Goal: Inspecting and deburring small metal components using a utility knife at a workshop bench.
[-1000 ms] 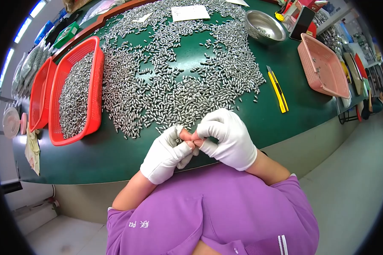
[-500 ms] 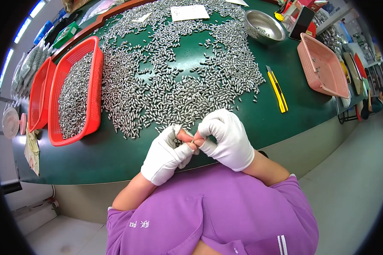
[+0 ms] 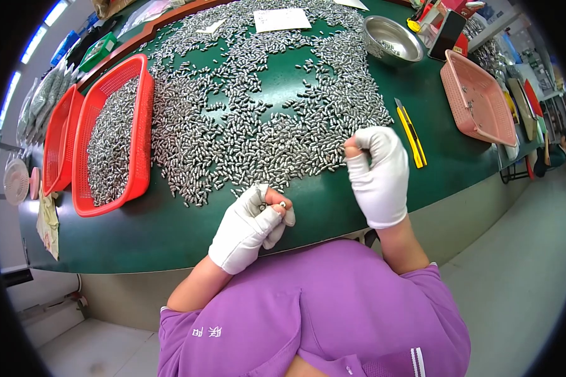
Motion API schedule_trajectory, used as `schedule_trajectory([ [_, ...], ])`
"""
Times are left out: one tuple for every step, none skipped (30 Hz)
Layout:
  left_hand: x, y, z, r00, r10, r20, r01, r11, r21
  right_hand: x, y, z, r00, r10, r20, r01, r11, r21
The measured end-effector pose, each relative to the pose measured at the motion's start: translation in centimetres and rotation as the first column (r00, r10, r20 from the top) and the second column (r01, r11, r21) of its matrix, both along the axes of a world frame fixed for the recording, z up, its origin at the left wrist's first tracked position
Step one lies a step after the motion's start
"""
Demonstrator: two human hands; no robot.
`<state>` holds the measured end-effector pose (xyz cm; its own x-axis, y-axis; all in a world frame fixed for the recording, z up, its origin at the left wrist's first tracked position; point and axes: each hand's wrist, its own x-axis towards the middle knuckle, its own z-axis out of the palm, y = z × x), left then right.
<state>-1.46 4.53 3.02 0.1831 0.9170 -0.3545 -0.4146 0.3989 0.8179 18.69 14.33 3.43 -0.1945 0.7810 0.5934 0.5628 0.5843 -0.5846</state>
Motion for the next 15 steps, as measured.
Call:
schedule_trajectory([
  [0.0,0.0,0.0,1.000,0.000,0.000,0.000,1.000,0.001,0.4,0.4,-0.2,0.997,-0.051,0.066,0.048,0.997,0.053],
  [0.0,0.0,-0.1,1.000,0.002,0.009,-0.002,1.000,-0.005,0.7,0.7,-0.1,0.991,-0.069,0.114,0.061,0.996,0.068],
  [0.0,0.0,-0.1,1.000,0.004,0.017,-0.004,1.000,-0.012,1.0,1.0,0.0,0.983,-0.087,0.162,0.075,0.994,0.083],
  [0.0,0.1,-0.1,1.000,0.004,0.016,-0.004,1.000,-0.011,1.1,1.3,0.0,0.974,-0.117,0.192,0.107,0.992,0.065],
  [0.0,0.1,0.0,1.000,0.006,0.018,-0.006,1.000,-0.017,0.9,1.5,0.1,0.975,-0.117,0.191,0.106,0.992,0.067],
  [0.0,0.1,0.0,1.000,0.008,0.019,-0.007,1.000,-0.024,0.4,1.5,0.2,0.960,-0.212,0.185,0.181,0.969,0.167],
  [0.0,0.2,0.0,1.000,0.008,0.018,-0.008,1.000,-0.023,0.1,1.6,0.4,0.938,-0.304,0.169,0.253,0.930,0.266],
  [0.0,0.3,0.0,1.000,0.009,0.026,-0.009,1.000,-0.026,0.1,1.7,0.6,0.963,-0.246,0.112,0.215,0.948,0.234],
  [0.0,0.2,0.1,0.999,0.011,0.034,-0.010,1.000,-0.029,0.5,1.7,0.4,0.972,-0.203,0.120,0.174,0.961,0.215],
  [0.0,0.3,0.1,0.999,0.012,0.033,-0.011,1.000,-0.028,0.9,1.7,0.1,0.979,-0.160,0.127,0.134,0.972,0.195],
  [0.1,0.3,0.1,0.999,0.011,0.036,-0.010,1.000,-0.025,0.9,1.8,0.2,0.978,-0.181,0.107,0.163,0.974,0.157],
  [0.0,0.3,0.1,0.999,0.012,0.037,-0.011,1.000,-0.021,1.2,1.9,0.1,0.979,-0.163,0.125,0.147,0.981,0.126],
  [0.0,0.3,0.0,0.999,0.006,0.053,-0.005,1.000,-0.023,1.6,2.0,0.1,0.979,-0.144,0.143,0.131,0.987,0.096],
  [-0.1,0.4,-0.1,0.998,0.002,0.069,0.000,1.000,-0.023,1.5,2.0,0.3,0.966,-0.174,0.191,0.156,0.982,0.107],
  [-0.2,0.3,-0.1,0.997,0.004,0.083,-0.001,0.999,-0.037,1.2,2.0,0.3,0.967,-0.163,0.194,0.140,0.982,0.125],
])
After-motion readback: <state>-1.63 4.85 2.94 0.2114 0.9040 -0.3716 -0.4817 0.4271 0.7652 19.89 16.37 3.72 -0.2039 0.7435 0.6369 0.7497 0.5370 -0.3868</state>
